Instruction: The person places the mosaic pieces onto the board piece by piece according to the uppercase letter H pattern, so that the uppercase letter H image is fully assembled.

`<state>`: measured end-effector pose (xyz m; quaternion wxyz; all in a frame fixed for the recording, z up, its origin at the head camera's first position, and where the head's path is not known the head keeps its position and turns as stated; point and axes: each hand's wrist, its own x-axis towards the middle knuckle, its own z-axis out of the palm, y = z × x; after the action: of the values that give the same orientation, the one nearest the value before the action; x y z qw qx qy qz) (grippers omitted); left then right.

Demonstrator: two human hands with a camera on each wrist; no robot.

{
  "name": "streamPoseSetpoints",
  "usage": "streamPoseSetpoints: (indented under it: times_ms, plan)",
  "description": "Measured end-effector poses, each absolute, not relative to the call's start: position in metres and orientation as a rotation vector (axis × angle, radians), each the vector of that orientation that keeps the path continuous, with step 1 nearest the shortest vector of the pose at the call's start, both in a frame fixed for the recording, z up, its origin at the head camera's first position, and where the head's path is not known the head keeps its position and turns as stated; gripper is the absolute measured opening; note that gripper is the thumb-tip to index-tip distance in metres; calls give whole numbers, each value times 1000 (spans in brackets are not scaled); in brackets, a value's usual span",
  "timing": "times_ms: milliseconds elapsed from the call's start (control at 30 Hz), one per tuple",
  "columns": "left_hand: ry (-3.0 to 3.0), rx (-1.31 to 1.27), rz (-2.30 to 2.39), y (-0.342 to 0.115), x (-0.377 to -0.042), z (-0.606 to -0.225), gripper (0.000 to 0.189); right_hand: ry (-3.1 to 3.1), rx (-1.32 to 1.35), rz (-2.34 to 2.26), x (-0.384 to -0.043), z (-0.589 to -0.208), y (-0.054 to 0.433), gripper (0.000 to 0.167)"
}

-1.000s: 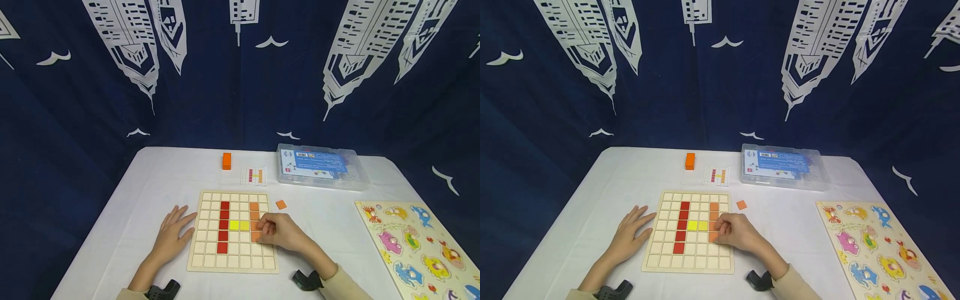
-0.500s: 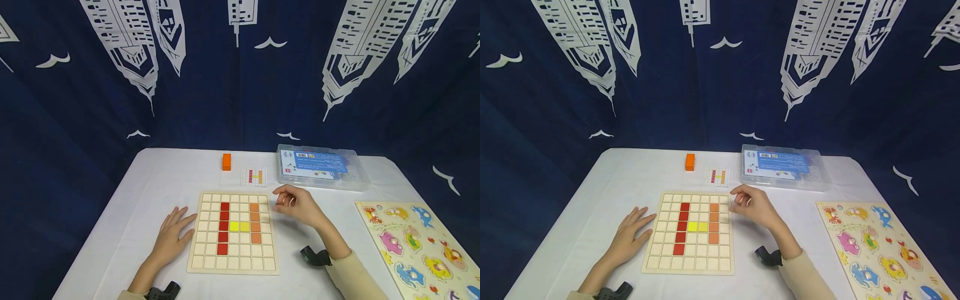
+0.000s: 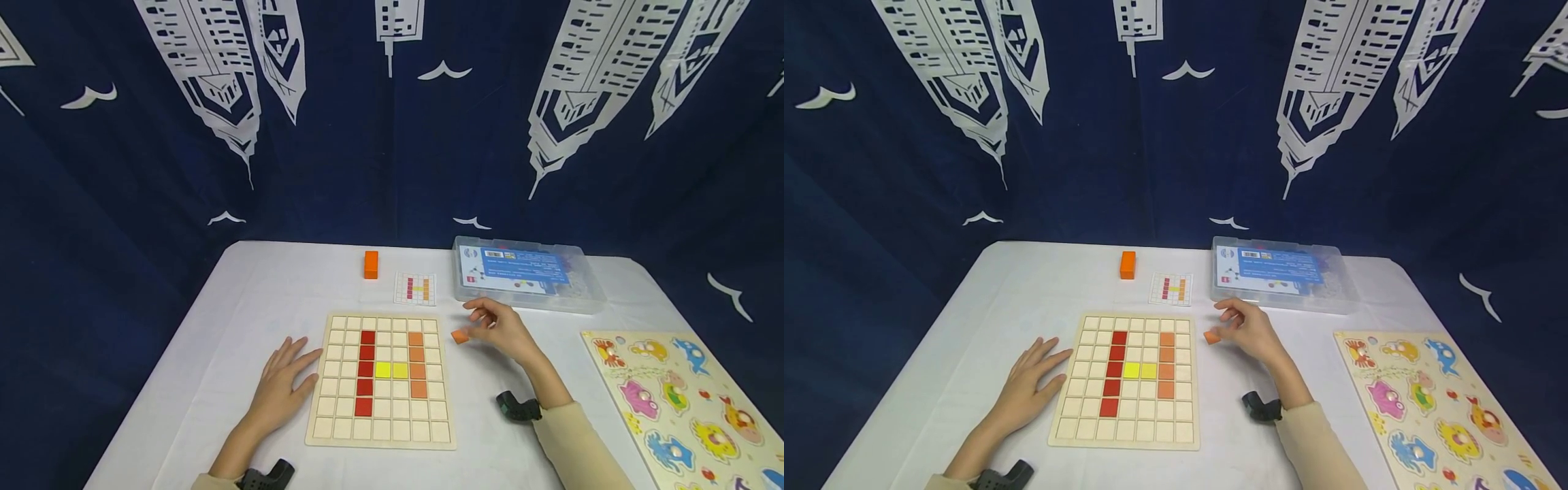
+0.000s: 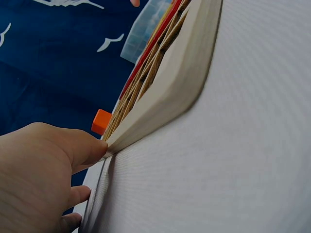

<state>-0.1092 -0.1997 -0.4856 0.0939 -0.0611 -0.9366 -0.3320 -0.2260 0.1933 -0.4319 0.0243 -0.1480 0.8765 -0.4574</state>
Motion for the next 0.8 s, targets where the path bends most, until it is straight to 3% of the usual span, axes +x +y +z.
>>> streamPoseSetpoints:
  times_ms: [800]
  plan:
    - [-2769, -193, -972, -198, -109, -485, 41, 2632, -436, -1396, -234, -463, 201, 45]
